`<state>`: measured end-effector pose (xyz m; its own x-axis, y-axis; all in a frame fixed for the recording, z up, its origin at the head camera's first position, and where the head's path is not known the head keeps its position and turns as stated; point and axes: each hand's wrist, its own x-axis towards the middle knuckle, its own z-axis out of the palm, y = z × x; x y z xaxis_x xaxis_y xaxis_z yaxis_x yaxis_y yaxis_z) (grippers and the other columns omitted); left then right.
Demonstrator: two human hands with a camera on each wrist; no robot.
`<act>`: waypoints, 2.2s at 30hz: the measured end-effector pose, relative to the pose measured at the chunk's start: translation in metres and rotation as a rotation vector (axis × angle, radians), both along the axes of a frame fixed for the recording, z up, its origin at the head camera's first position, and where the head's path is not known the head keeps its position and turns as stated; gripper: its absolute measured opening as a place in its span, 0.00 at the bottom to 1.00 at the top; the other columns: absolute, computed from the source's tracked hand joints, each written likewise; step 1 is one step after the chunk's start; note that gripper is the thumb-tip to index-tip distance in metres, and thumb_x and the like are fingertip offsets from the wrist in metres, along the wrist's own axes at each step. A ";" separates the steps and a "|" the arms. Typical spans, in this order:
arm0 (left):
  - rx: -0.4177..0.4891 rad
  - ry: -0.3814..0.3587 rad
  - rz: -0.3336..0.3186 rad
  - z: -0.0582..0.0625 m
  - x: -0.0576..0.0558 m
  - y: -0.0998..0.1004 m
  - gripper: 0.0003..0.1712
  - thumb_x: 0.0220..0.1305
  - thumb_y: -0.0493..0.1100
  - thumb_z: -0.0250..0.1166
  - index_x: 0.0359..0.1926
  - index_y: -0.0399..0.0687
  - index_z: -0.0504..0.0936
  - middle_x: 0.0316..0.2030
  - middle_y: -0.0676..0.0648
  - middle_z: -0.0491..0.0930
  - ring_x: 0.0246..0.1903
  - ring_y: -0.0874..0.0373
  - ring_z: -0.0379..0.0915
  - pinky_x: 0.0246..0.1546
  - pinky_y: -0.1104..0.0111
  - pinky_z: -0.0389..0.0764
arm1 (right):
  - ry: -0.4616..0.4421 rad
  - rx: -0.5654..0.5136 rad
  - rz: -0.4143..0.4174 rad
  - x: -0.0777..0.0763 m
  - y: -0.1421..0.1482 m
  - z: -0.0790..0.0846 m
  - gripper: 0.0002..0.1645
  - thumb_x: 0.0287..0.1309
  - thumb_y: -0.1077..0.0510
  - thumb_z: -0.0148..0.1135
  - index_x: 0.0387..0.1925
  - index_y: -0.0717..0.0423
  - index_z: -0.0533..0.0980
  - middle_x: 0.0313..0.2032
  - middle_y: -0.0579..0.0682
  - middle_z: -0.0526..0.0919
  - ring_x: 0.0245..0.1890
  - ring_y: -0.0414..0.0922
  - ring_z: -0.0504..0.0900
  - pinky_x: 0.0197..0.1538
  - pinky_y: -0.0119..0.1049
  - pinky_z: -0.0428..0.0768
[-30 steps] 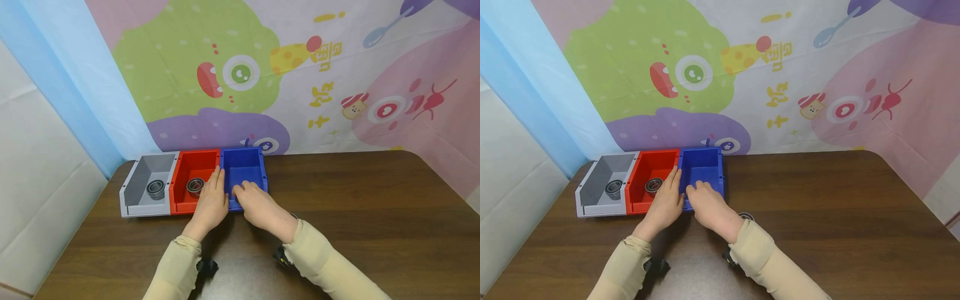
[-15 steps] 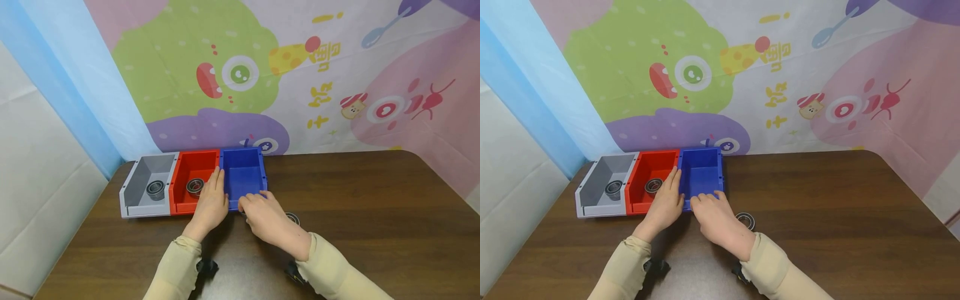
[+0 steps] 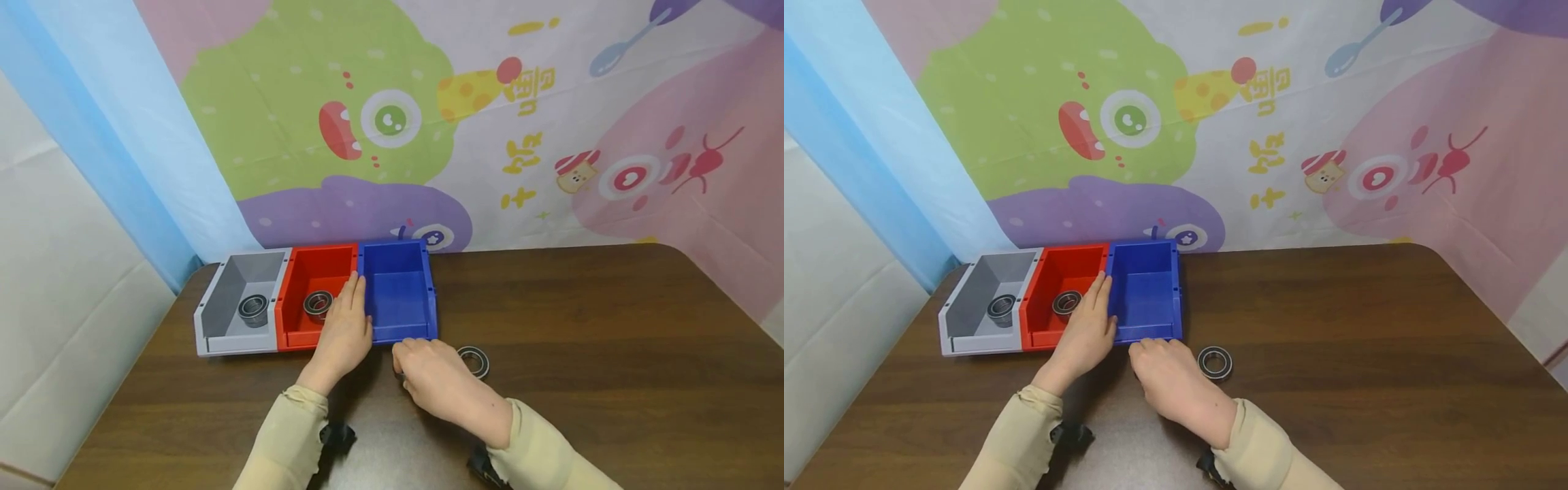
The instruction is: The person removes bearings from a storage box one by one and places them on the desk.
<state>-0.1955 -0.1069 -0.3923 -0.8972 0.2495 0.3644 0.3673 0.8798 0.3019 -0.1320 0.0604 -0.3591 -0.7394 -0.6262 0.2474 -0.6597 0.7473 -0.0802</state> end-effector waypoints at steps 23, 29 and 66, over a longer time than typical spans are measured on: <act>-0.013 -0.033 0.014 -0.001 -0.001 0.000 0.37 0.58 0.36 0.56 0.67 0.33 0.52 0.68 0.38 0.50 0.65 0.43 0.52 0.62 0.48 0.57 | -0.073 0.083 0.060 0.002 0.013 -0.014 0.17 0.33 0.68 0.66 0.18 0.49 0.65 0.18 0.42 0.70 0.21 0.40 0.73 0.23 0.34 0.65; -0.015 -0.031 0.011 0.000 -0.001 0.000 0.37 0.58 0.37 0.56 0.66 0.33 0.52 0.68 0.37 0.50 0.65 0.42 0.52 0.62 0.48 0.57 | -0.097 0.132 0.063 0.001 0.017 -0.013 0.17 0.33 0.68 0.64 0.16 0.48 0.65 0.18 0.42 0.71 0.22 0.40 0.73 0.25 0.34 0.66; 0.051 -0.137 0.019 0.006 -0.002 -0.004 0.39 0.60 0.42 0.57 0.68 0.39 0.51 0.69 0.37 0.44 0.65 0.39 0.50 0.62 0.48 0.55 | -0.286 0.035 0.020 -0.009 0.024 -0.003 0.10 0.45 0.54 0.67 0.25 0.49 0.72 0.23 0.40 0.71 0.22 0.36 0.70 0.27 0.33 0.70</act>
<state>-0.1974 -0.1112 -0.3867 -0.9438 0.2163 0.2497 0.3030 0.8682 0.3930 -0.1406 0.0840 -0.3622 -0.7633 -0.6460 0.0085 -0.6287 0.7397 -0.2400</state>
